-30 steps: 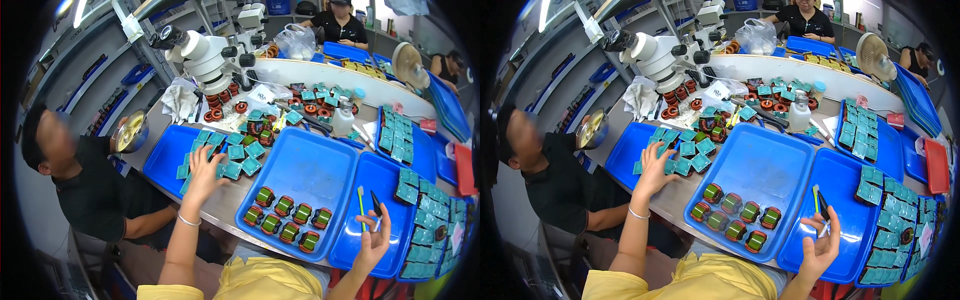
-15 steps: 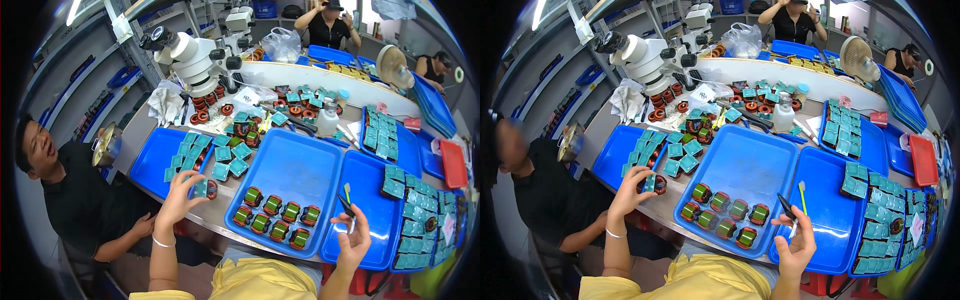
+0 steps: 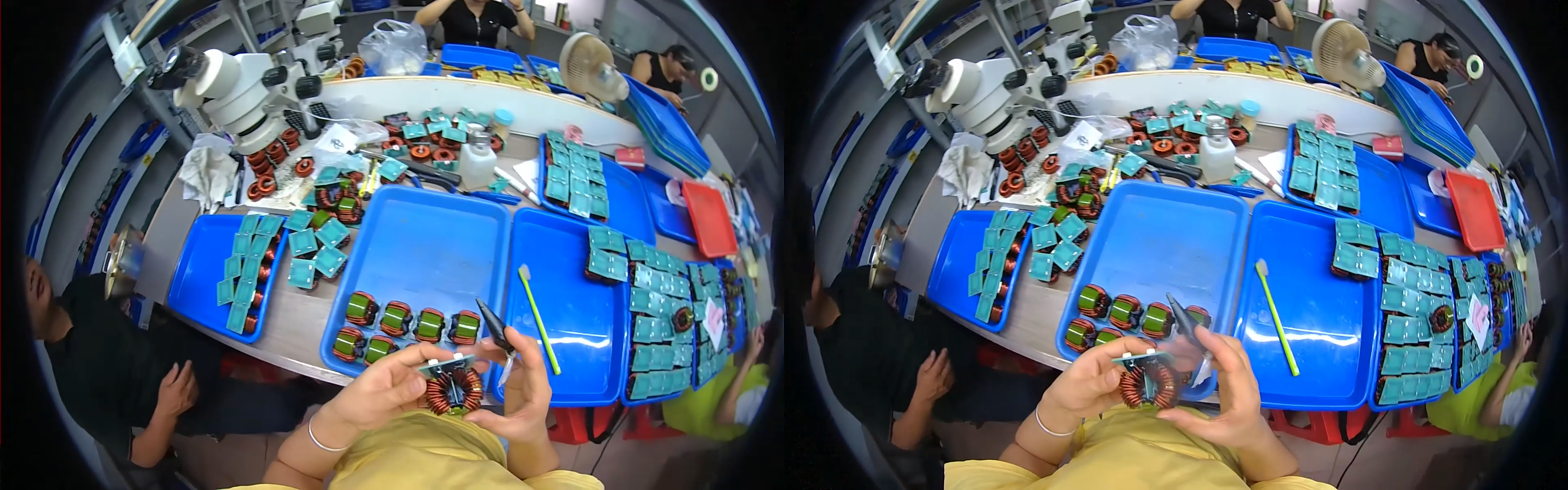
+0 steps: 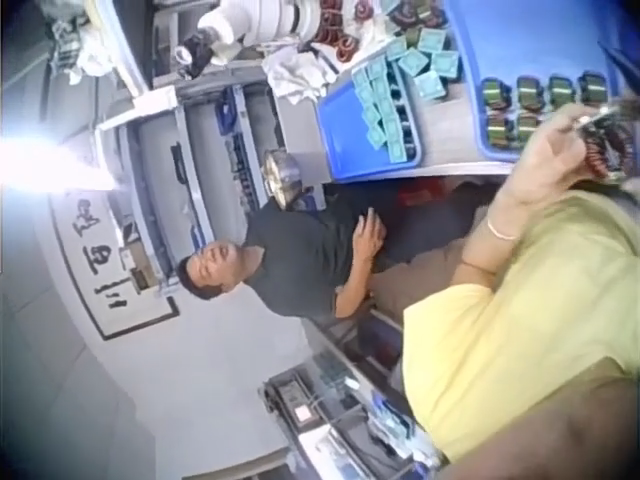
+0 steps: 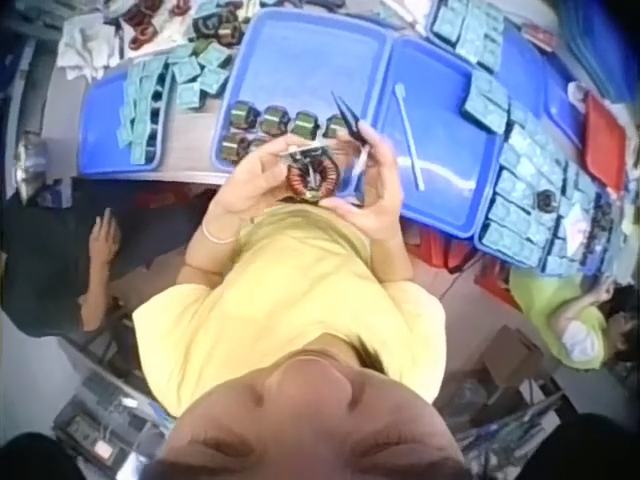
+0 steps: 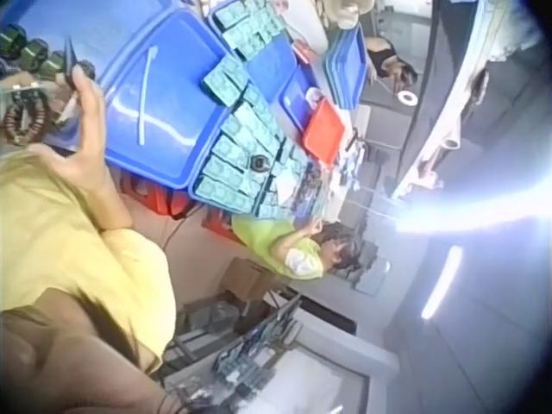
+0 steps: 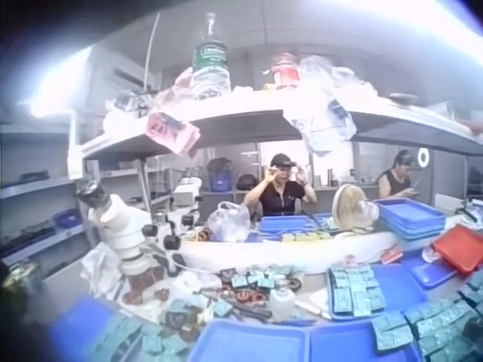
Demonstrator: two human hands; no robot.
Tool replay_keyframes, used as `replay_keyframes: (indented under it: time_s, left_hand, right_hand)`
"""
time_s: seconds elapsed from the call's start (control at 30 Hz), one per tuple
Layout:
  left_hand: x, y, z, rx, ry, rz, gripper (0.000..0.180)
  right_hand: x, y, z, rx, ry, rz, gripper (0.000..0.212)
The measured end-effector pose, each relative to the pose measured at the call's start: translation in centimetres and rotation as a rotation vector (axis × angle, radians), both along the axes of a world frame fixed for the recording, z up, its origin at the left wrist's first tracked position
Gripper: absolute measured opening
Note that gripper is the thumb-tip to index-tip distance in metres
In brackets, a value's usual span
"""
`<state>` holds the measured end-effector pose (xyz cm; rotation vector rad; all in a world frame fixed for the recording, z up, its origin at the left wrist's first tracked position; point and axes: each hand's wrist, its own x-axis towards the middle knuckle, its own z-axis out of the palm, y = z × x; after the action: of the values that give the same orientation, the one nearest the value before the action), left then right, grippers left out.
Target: Assembling and applying sealant to electronic components on circuit boards.
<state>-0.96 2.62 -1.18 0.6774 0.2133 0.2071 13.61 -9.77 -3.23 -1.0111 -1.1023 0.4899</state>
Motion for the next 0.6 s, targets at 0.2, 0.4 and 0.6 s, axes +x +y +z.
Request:
replay_keyframes:
  time_s: [0.2, 0.4, 0.6]
  left_hand:
    - [1.1, -1.3, 0.3, 0.252, -0.132, 0.005, 0.061]
    - [1.0, -1.5, 1.4, 0.806, 0.073, 0.094, 0.062]
    - [0.7, -1.6, 0.6, 0.889, 0.071, 0.129, 0.064]
  right_hand:
    - [0.0, -1.2, -1.2, 0.022, 0.031, -0.155, 0.101]
    - [-0.1, -1.1, -0.9, 0.11, 0.132, -0.032, 0.092]
    - [0.2, -1.5, -0.5, 0.061, 0.034, -0.071, 0.093]
